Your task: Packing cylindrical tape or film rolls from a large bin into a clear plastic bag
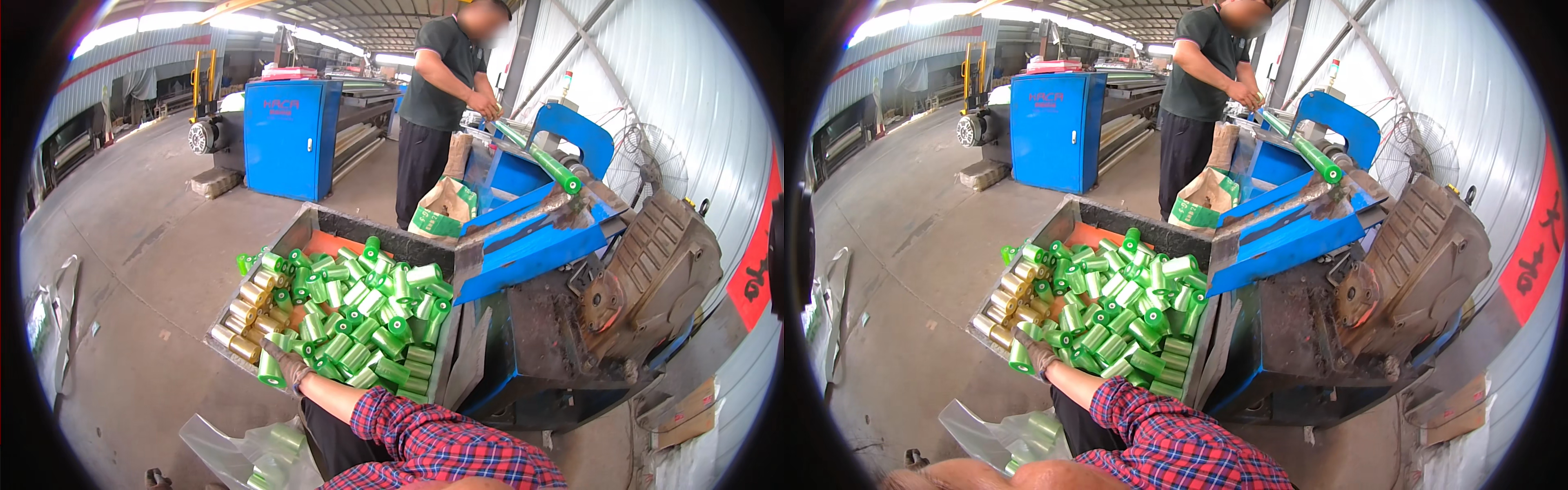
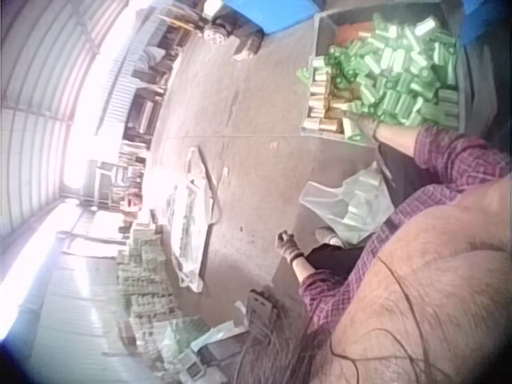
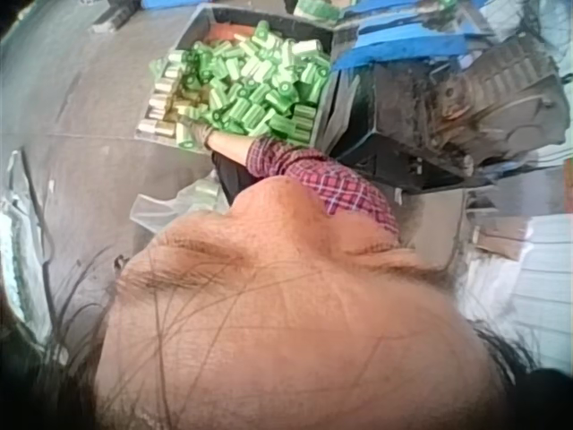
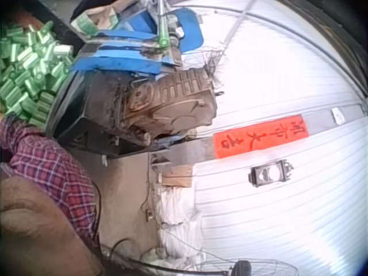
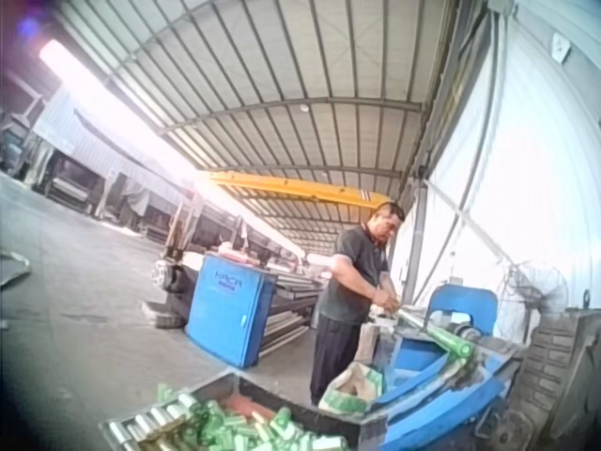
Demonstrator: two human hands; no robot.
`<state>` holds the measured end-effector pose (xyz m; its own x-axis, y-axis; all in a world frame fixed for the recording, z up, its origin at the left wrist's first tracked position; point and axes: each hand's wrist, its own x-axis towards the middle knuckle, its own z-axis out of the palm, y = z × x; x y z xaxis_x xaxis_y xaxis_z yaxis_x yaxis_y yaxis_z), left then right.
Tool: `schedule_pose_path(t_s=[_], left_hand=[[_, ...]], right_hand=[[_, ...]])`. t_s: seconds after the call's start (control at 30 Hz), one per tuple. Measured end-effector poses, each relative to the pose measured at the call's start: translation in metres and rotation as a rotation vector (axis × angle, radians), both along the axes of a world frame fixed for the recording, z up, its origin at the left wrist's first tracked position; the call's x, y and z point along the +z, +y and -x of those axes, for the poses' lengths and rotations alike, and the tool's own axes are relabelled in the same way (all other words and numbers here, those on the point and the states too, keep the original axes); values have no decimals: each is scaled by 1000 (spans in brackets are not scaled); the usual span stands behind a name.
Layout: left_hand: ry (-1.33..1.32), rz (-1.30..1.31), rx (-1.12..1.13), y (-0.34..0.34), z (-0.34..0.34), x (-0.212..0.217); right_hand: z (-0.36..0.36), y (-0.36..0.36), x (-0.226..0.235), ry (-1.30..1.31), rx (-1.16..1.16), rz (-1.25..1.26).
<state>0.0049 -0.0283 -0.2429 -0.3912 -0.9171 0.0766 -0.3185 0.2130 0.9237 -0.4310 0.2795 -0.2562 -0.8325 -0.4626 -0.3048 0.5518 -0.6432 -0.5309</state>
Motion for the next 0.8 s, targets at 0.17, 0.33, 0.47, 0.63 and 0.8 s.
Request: schedule_pose_path(t_s=[0.17, 0.33, 0.47, 0.63, 0.8], left_hand=[[-254, -16, 181, 35, -17, 47], [-195, -56, 107, 18, 20, 15], [39, -105, 70, -51, -48, -44], [114, -91, 103, -66, -25, -76], [118, -70, 149, -18, -9, -28]], right_hand=[[-37, -7, 53, -243, -4, 158], [35, 16, -65, 442, 131, 94], [-16, -13, 14, 16, 140, 28], [-21, 16, 59, 39, 176, -233], [7, 6, -16, 372, 186, -157]])
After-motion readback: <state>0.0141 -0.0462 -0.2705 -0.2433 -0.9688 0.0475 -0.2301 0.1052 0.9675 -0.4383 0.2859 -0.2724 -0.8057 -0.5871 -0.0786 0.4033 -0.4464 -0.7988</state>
